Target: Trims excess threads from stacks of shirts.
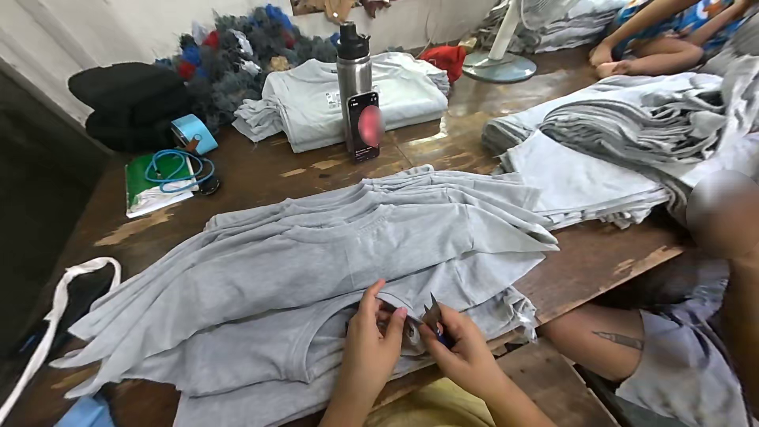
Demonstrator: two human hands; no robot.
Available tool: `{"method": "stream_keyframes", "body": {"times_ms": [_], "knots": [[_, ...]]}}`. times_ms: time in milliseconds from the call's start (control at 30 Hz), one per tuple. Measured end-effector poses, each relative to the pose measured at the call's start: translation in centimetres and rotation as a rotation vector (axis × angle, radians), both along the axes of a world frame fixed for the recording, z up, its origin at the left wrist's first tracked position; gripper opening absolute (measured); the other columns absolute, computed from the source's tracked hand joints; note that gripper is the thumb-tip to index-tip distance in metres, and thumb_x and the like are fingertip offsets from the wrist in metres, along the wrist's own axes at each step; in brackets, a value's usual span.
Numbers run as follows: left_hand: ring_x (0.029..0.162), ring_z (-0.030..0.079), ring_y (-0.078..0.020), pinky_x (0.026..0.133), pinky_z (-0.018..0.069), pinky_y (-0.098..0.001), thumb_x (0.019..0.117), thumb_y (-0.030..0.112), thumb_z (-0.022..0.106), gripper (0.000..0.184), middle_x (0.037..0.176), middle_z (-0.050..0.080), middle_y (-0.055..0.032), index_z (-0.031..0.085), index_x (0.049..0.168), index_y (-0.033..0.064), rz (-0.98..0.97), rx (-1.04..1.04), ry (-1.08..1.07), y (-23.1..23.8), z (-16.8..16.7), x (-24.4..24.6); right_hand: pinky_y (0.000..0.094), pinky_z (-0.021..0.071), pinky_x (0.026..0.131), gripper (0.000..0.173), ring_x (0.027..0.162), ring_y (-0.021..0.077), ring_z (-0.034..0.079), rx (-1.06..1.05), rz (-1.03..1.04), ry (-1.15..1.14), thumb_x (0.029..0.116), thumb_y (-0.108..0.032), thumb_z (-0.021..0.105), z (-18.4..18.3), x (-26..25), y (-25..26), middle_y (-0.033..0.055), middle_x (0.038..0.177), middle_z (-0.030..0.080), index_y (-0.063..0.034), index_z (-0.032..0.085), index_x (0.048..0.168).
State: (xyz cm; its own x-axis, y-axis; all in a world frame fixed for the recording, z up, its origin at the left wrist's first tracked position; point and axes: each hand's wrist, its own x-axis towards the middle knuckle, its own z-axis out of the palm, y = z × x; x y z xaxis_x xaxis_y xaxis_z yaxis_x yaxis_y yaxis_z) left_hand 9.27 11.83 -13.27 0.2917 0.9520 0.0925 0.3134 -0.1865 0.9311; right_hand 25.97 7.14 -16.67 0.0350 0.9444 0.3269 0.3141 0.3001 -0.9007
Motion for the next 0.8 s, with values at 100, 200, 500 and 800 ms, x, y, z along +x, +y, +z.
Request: {"method": "stream_keyframes", "body": {"times_ms": [100, 200, 500, 800], "knots": [[0.076, 0.069, -0.0024, 0.070, 0.0585, -0.0182, 0.0969, 0.011, 0.064, 0.018, 0.089, 0.073, -0.0023, 0.072, 0.109, 0.0001, 0.012, 0.143, -0.047, -0.4, -0.2, -0.6, 0.0132, 0.0366, 0.050, 0.009, 0.054, -0.0034, 0.044, 0.007, 0.012, -0.008, 0.0923, -0.013, 0.058, -0.2, 0.2, -0.2, -0.0051, 0.065, 0.049, -0.0069, 0.057, 0.086], [0.083, 0.071, -0.0025, 0.078, 0.0594, -0.0199, 0.1002, 0.017, 0.064, 0.017, 0.091, 0.075, -0.0014, 0.074, 0.097, 0.0046, -0.204, 0.279, -0.113, -1.4, 0.9, -4.0, 0.0104, 0.0363, 0.051, 0.008, 0.056, -0.0061, 0.044, 0.019, 0.018, 0.030, 0.0930, -0.013, 0.058, -0.2, 0.3, -0.3, -0.0060, 0.067, 0.050, -0.0062, 0.057, 0.088], [0.098, 0.067, -0.0421, 0.084, 0.0547, -0.0597, 0.0899, 0.044, 0.069, 0.057, 0.112, 0.066, -0.0250, 0.068, 0.126, -0.0005, 0.252, 0.216, 0.678, -2.9, 0.9, -11.8, 0.0332, 0.0477, 0.057, 0.014, 0.066, 0.0173, 0.056, 0.157, -0.150, -0.432, 0.0857, -0.023, 0.064, 1.0, -1.9, 0.8, 0.0025, 0.071, 0.056, -0.0090, 0.060, 0.084], [0.058, 0.063, -0.0300, 0.055, 0.0513, -0.0518, 0.0881, 0.010, 0.060, 0.019, 0.066, 0.061, -0.0125, 0.069, 0.097, -0.0031, 0.343, 0.133, 0.787, -3.2, 2.6, -11.9, 0.0392, 0.0510, 0.067, 0.005, 0.081, 0.0243, 0.063, 0.449, 0.194, -0.633, 0.0829, -0.010, 0.060, 1.3, -2.1, 0.7, 0.0030, 0.079, 0.062, -0.0141, 0.058, 0.085]]}}
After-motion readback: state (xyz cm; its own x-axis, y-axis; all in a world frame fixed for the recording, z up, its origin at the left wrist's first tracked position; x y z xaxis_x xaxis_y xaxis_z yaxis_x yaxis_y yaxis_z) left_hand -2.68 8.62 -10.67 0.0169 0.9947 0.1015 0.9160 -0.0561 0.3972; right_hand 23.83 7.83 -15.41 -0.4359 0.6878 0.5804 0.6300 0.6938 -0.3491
